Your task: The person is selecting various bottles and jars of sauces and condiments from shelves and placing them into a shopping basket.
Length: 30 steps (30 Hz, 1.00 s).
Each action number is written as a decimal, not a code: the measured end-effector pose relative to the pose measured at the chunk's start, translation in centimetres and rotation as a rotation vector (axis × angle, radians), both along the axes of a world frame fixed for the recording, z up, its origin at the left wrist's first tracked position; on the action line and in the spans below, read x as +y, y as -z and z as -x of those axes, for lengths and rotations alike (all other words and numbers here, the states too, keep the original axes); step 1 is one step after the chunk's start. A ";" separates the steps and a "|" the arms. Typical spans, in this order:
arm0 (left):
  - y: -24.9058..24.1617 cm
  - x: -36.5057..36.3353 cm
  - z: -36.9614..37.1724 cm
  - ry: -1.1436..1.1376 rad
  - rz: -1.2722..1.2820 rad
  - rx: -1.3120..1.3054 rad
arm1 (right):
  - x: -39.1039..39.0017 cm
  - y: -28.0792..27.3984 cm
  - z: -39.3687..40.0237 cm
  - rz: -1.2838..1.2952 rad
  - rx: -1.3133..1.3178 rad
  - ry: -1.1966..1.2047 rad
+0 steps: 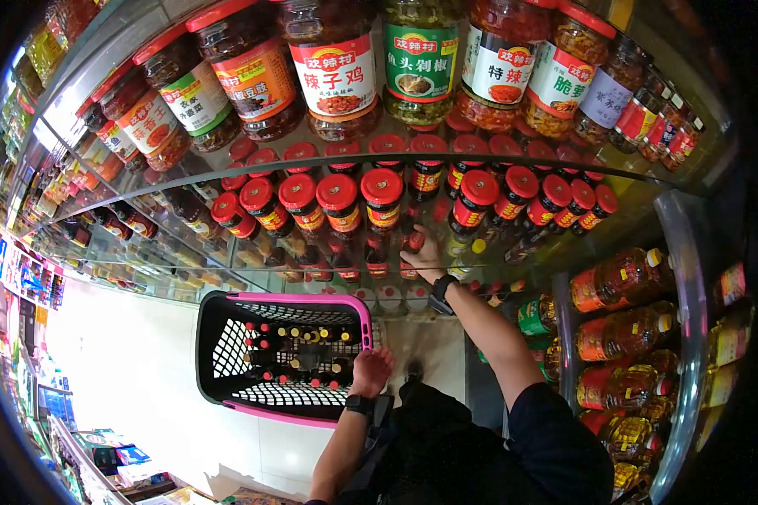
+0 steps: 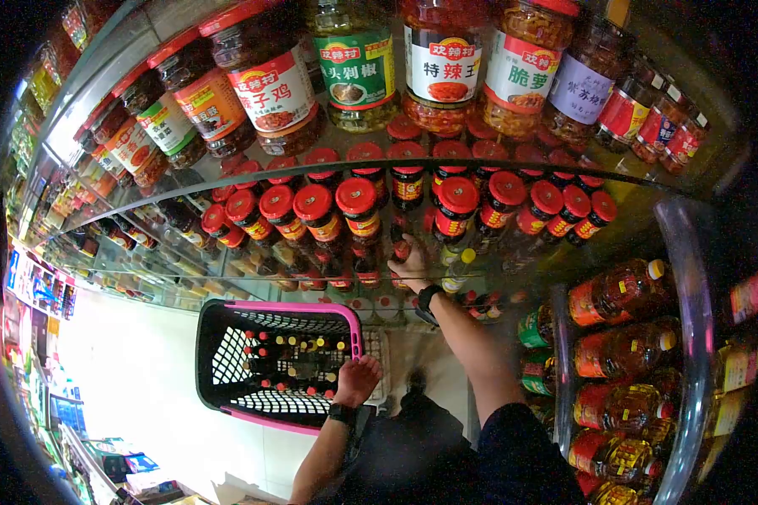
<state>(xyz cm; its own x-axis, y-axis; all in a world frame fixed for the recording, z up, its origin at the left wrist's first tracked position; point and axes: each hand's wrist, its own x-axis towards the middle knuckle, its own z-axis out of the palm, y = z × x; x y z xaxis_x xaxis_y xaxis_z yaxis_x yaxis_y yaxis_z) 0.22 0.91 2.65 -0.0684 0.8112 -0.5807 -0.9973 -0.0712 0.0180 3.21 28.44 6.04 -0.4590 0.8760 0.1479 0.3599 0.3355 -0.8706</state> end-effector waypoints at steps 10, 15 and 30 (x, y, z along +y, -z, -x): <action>4.1 -1.2 0.4 0.061 -0.071 -0.013 | -1.1 0.3 -2.1 -0.074 -0.154 0.021; 4.1 -1.7 0.7 0.117 -0.154 -0.035 | -2.1 -0.4 -3.4 -0.105 -0.121 -0.024; 6.6 -3.4 -1.9 0.286 0.005 -0.203 | -29.5 9.0 -16.5 0.365 0.110 0.452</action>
<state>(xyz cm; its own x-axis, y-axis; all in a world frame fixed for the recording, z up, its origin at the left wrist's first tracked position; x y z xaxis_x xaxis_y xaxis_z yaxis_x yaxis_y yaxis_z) 2.14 -2.53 -3.94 0.2782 0.7780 -0.5633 -0.9602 0.2108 -0.1831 19.66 -1.07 -2.97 -0.0273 0.9843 -0.1742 0.2984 -0.1583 -0.9412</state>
